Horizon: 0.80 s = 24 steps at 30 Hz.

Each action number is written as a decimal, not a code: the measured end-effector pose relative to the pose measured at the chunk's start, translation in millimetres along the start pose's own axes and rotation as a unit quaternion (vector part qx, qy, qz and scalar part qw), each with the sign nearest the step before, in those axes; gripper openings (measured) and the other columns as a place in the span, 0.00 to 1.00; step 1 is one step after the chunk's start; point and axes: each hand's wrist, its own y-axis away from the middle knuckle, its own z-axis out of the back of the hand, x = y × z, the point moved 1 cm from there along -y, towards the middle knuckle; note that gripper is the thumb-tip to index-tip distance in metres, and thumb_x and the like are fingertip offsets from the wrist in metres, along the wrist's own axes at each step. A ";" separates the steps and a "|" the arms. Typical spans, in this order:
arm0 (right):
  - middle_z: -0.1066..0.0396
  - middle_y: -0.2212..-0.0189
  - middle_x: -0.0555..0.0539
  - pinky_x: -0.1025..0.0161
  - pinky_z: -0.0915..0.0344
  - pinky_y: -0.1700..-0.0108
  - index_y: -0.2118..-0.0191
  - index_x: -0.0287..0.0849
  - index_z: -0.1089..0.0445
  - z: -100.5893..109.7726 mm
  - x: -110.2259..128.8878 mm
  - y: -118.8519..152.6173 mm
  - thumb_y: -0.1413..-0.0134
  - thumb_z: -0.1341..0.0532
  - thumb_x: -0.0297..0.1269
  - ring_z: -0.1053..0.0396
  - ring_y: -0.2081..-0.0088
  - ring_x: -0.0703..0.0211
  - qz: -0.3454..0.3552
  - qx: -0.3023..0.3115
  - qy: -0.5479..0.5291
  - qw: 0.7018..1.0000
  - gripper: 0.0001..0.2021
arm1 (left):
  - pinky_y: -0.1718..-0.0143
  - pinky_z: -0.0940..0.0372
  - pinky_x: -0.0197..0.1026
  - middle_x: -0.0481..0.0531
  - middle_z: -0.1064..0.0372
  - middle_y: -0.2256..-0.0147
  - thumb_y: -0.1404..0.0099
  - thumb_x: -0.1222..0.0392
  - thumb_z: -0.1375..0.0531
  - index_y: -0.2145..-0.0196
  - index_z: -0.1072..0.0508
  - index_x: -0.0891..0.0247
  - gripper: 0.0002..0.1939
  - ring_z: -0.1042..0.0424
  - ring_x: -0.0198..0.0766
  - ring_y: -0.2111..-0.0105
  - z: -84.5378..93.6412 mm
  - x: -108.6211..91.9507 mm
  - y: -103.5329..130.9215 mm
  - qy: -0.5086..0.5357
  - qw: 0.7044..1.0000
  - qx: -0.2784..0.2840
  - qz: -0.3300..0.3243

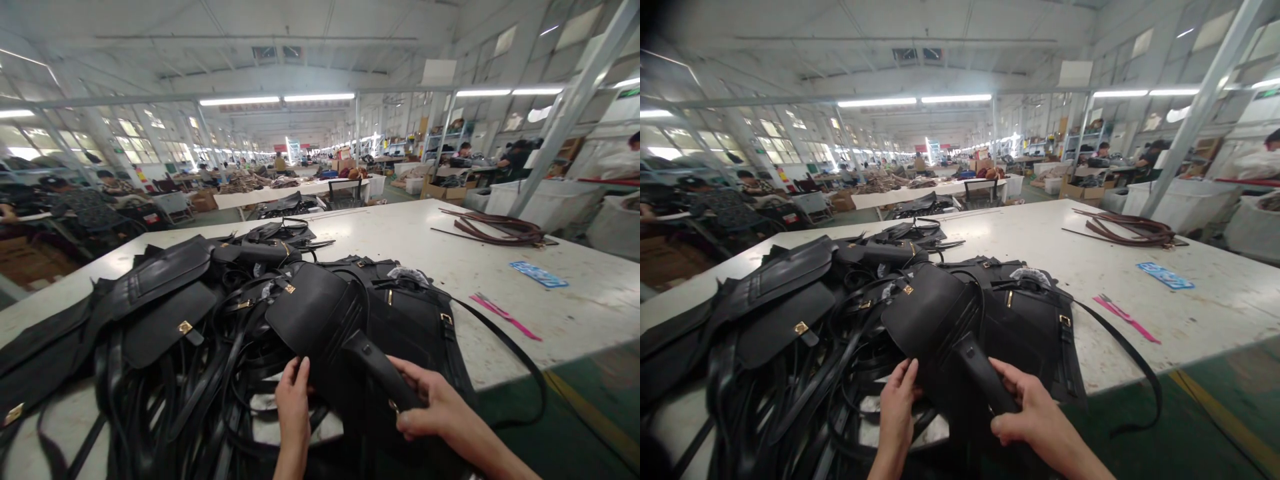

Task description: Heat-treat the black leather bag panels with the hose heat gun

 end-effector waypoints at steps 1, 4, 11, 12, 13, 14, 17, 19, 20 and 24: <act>0.31 0.73 0.53 0.70 0.36 0.78 0.45 0.41 0.43 0.7 -1.5 -10.2 0.68 0.39 0.22 0.37 0.78 0.66 0.001 0.007 -0.006 1.000 0.37 | 0.69 0.35 0.41 0.51 0.29 0.72 0.56 0.50 0.36 0.67 0.28 0.65 0.20 0.30 0.40 0.70 -3.1 0.6 -4.1 0.006 1.000 0.002 0.005; 0.31 0.77 0.53 0.69 0.37 0.82 0.46 0.40 0.41 5.5 -1.3 -43.8 0.69 0.38 0.22 0.36 0.81 0.64 0.005 0.015 -0.022 1.000 0.36 | 0.70 0.36 0.39 0.48 0.31 0.78 0.57 0.51 0.34 0.73 0.28 0.65 0.17 0.31 0.39 0.73 -10.0 6.3 -6.9 0.016 0.999 0.023 0.015; 0.32 0.72 0.51 0.68 0.36 0.80 0.45 0.42 0.44 7.7 8.6 -70.5 0.65 0.38 0.27 0.34 0.79 0.64 0.047 -0.013 -0.077 0.996 0.35 | 0.73 0.38 0.36 0.45 0.30 0.76 0.57 0.54 0.35 0.70 0.29 0.63 0.16 0.32 0.35 0.76 -23.5 1.1 5.3 0.093 0.987 0.074 0.105; 0.31 0.73 0.51 0.69 0.37 0.81 0.45 0.42 0.43 5.7 5.5 -63.1 0.66 0.38 0.27 0.35 0.80 0.63 0.037 -0.003 -0.080 0.996 0.35 | 0.74 0.38 0.36 0.45 0.30 0.75 0.56 0.54 0.35 0.70 0.30 0.63 0.15 0.32 0.35 0.75 -25.2 -3.0 6.2 0.096 0.986 0.074 0.113; 0.31 0.73 0.51 0.69 0.37 0.81 0.46 0.41 0.42 3.0 1.1 -54.4 0.68 0.38 0.24 0.34 0.79 0.63 0.021 0.011 -0.078 0.997 0.35 | 0.75 0.39 0.35 0.45 0.30 0.75 0.55 0.54 0.36 0.71 0.30 0.63 0.13 0.32 0.35 0.75 -26.6 -6.9 6.8 0.095 0.986 0.075 0.117; 0.30 0.74 0.51 0.70 0.37 0.81 0.47 0.41 0.39 -0.2 -3.6 -45.6 0.71 0.38 0.21 0.34 0.79 0.63 0.004 0.028 -0.074 0.997 0.36 | 0.76 0.40 0.34 0.45 0.30 0.75 0.54 0.54 0.36 0.73 0.31 0.63 0.12 0.33 0.34 0.76 -27.6 -10.3 7.2 0.093 0.986 0.076 0.119; 0.29 0.71 0.53 0.73 0.37 0.72 0.51 0.41 0.34 -9.7 -11.7 -29.1 0.77 0.38 0.14 0.33 0.70 0.62 -0.028 0.056 -0.062 0.996 0.37 | 0.79 0.42 0.33 0.44 0.35 0.79 0.54 0.54 0.36 0.80 0.35 0.64 0.12 0.37 0.32 0.78 -28.2 -14.3 8.5 0.096 0.983 0.094 0.129; 0.29 0.70 0.52 0.73 0.38 0.74 0.50 0.41 0.35 -13.2 -7.6 -29.9 0.75 0.39 0.15 0.34 0.72 0.63 -0.016 0.038 -0.065 0.997 0.37 | 0.80 0.43 0.32 0.42 0.39 0.82 0.55 0.54 0.36 0.82 0.37 0.64 0.14 0.41 0.30 0.80 -27.3 -12.7 9.8 0.109 0.977 0.111 0.143; 0.29 0.71 0.52 0.73 0.38 0.77 0.48 0.41 0.37 -13.7 -3.4 -32.1 0.73 0.39 0.17 0.35 0.74 0.63 -0.003 0.020 -0.070 0.997 0.37 | 0.81 0.43 0.33 0.42 0.41 0.83 0.55 0.54 0.36 0.82 0.37 0.64 0.15 0.41 0.30 0.80 -26.7 -11.5 10.4 0.116 0.975 0.118 0.150; 0.29 0.71 0.52 0.71 0.37 0.80 0.45 0.42 0.41 -13.6 10.3 -29.5 0.69 0.39 0.20 0.35 0.78 0.63 0.020 -0.009 -0.075 0.997 0.38 | 0.80 0.40 0.34 0.43 0.40 0.80 0.53 0.53 0.37 0.80 0.36 0.64 0.14 0.40 0.32 0.78 -23.8 -11.2 9.9 0.114 0.971 0.132 0.166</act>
